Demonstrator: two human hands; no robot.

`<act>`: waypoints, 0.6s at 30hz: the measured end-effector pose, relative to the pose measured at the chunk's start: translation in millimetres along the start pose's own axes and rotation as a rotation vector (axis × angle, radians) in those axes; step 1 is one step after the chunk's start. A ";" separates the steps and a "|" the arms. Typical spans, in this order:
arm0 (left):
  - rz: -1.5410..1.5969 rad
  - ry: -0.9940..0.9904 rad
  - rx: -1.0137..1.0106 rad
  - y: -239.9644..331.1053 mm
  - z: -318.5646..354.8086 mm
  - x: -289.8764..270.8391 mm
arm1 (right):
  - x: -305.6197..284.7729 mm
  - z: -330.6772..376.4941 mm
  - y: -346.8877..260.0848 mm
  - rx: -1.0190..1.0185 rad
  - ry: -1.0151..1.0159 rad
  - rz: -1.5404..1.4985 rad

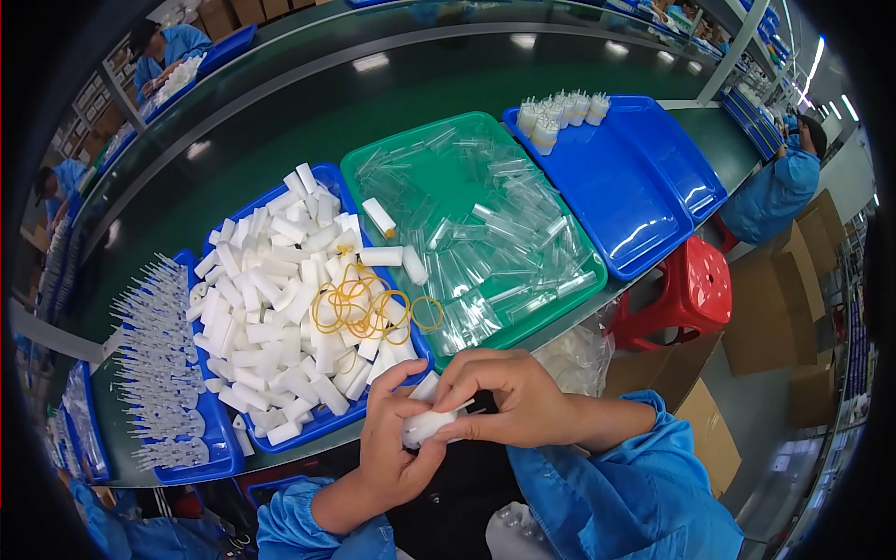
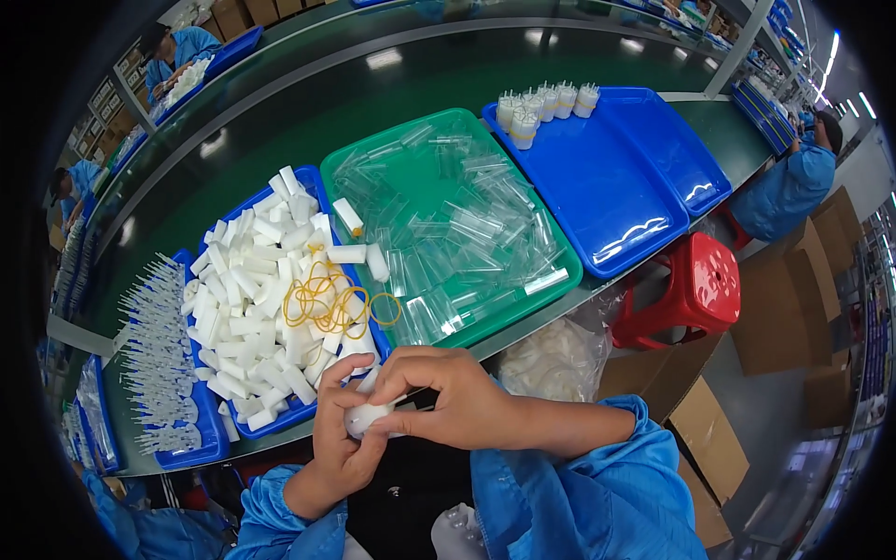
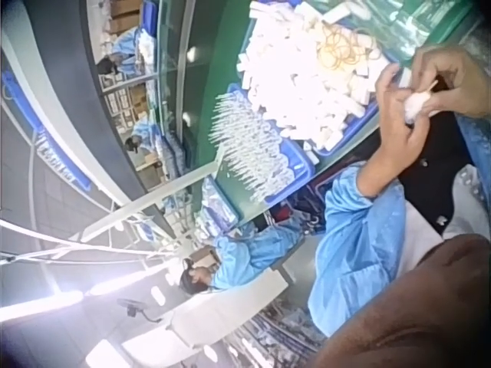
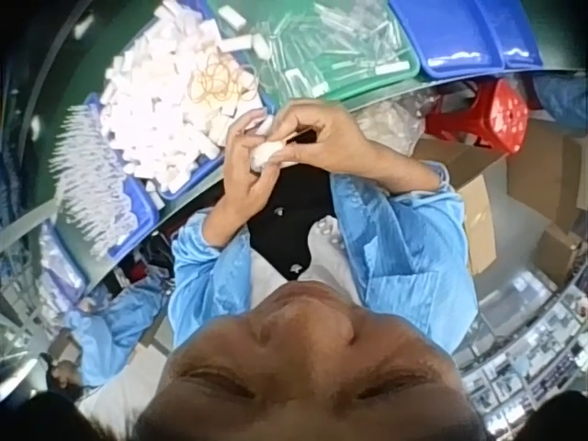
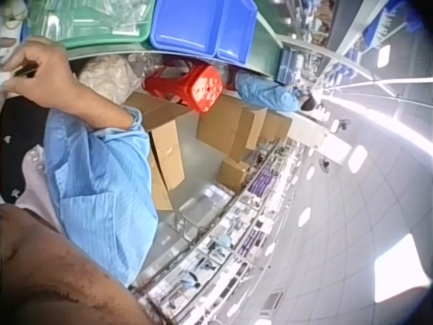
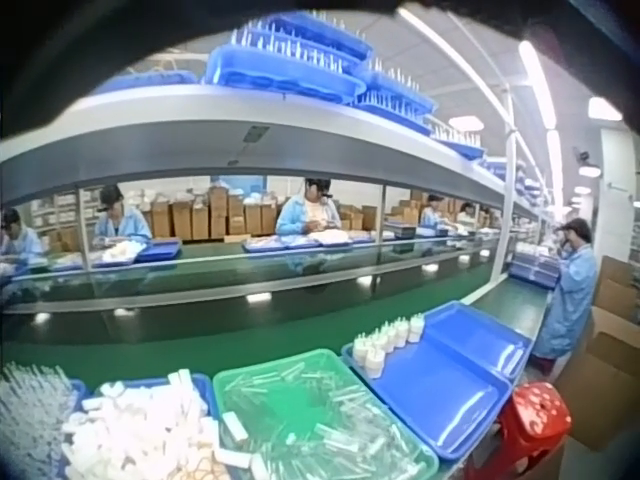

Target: The person attaches white blocks onto the prongs of plastic bases, slides clear plastic sleeves over them, secures a bundle of the assembled units with a rubber band, and assembles additional units.

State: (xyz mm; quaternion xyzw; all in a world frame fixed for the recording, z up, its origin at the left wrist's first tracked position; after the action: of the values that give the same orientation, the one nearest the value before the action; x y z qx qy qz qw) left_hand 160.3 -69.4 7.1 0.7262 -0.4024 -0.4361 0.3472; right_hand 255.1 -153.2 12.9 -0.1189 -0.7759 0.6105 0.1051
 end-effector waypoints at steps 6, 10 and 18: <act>-0.098 -0.001 0.021 -5.0 4.6 -6.0 | -51.6 -22.9 -17.2 0.014 -0.058 0.508; -0.035 0.001 -0.029 -4.3 4.5 -10.1 | -127.0 -30.1 -12.6 0.124 0.247 1.332; 0.023 0.070 -0.017 -6.9 14.4 -14.4 | -113.0 -54.4 14.5 0.235 -0.013 1.546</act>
State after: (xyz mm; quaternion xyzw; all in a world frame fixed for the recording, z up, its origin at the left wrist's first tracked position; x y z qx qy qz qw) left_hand 144.8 -55.9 0.9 0.7333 -0.3947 -0.4099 0.3721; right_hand 379.9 -135.2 9.4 -0.6103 -0.4037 0.5892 -0.3426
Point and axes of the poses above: each hand's wrist, its own z-axis away from the middle knuckle, its own x-axis out of the palm, y = z × x, the point moved 7 cm from there along -z, towards the middle knuckle, and after that the axes turned 5 degrees about -y, right-handed, at the moved point
